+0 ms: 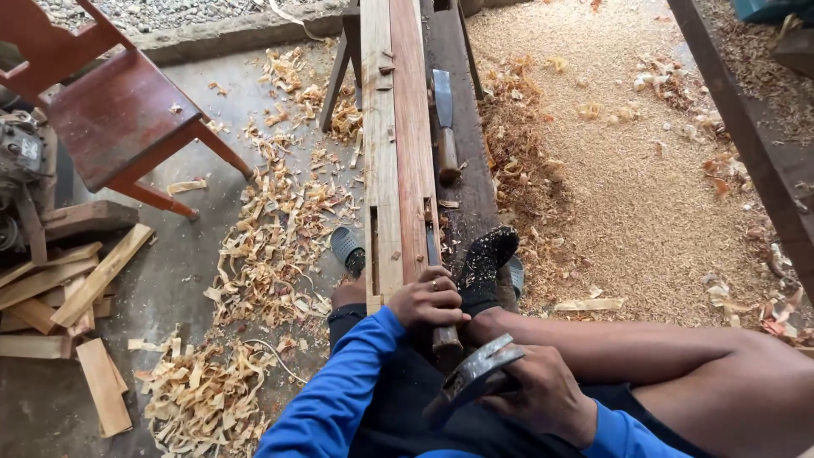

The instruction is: Using a hammer and chisel to carve and shape a wooden beam in a workshop.

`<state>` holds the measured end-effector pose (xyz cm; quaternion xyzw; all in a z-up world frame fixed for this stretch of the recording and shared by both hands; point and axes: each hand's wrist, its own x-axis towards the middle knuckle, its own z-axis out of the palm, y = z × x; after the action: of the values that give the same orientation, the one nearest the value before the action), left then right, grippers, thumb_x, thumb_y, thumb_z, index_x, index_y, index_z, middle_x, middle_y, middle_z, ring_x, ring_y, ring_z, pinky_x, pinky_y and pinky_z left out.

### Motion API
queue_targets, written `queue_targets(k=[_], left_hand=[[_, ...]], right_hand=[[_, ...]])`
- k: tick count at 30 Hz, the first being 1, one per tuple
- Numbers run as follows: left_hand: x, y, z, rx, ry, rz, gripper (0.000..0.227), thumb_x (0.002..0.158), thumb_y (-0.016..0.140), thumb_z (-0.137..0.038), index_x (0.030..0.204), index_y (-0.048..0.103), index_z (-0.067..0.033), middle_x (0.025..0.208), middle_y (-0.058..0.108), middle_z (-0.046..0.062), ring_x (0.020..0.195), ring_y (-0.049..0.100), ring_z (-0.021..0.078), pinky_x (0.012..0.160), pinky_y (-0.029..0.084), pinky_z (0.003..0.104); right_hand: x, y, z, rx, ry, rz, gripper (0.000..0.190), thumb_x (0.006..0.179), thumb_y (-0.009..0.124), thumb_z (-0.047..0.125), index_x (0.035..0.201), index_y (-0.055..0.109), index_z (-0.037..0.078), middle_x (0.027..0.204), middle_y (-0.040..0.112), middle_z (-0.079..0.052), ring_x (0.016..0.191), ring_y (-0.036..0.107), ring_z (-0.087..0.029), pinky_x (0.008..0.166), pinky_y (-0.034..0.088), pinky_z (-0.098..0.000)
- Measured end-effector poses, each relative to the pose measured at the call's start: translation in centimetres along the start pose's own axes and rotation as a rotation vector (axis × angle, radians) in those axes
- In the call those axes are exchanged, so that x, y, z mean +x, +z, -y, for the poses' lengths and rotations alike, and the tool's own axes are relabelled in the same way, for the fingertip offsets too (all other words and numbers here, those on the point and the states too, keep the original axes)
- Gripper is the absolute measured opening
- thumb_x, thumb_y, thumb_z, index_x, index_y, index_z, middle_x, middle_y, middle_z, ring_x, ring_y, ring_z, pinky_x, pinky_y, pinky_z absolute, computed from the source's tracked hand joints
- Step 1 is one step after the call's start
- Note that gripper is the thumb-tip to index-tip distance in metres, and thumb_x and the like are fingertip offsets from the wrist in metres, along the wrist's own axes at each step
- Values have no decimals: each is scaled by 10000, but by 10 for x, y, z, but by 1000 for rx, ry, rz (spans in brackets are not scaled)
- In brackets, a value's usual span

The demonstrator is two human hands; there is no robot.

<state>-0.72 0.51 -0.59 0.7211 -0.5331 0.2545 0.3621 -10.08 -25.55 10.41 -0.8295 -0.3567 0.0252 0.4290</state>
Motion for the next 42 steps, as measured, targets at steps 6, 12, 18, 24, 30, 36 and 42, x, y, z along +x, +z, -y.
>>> queue_targets(k=[6,12,18,24,30,36,42], left_hand=[[-15,10,2,39,89,112,285,856,666,-175,1140,675,-193,1046,617,10,1024,612,216,1059,478,456],[-14,11,4,55,68,144,238,890,665,-160,1126,680,-180,1040,610,10,1021,610,211,1050,481,418],[-20,16,5,48,-43,143,235,880,667,-209,1113,688,-186,1038,612,27,1049,617,239,992,471,383],[-23,20,16,71,-41,160,256,861,607,-190,1107,671,-164,1089,627,30,1108,629,217,1049,471,403],[-24,18,10,5,-70,153,273,867,602,-177,1130,677,-165,1079,615,28,1111,621,233,1074,451,419],[-29,23,2,-12,-108,90,271,863,608,-166,1122,688,-163,1088,611,45,1127,609,258,1100,458,444],[-22,21,17,-54,-85,125,241,875,638,-178,1109,691,-148,1077,613,50,1115,611,267,1057,471,437]], right_hand=[[-2,-13,-5,12,-440,167,262,853,703,305,985,633,90,894,626,-62,728,656,-265,612,530,-371],[28,-11,-11,-414,-417,326,303,837,700,335,927,602,63,839,598,-69,629,613,-238,488,477,-380],[5,-2,-10,-454,-479,171,309,751,645,301,949,560,80,864,593,-77,705,639,-213,594,523,-335],[19,7,-30,-918,-420,293,275,808,652,311,857,612,44,725,578,-67,611,601,-233,485,486,-377],[9,9,-26,-540,-427,269,228,806,615,303,912,586,103,760,549,-56,670,612,-222,597,511,-375],[9,6,-11,-557,-246,254,268,818,621,333,934,591,94,751,578,-50,684,635,-232,571,505,-377],[20,14,-50,-811,-134,423,150,948,608,237,1034,605,114,814,631,-68,751,679,-238,619,539,-393]])
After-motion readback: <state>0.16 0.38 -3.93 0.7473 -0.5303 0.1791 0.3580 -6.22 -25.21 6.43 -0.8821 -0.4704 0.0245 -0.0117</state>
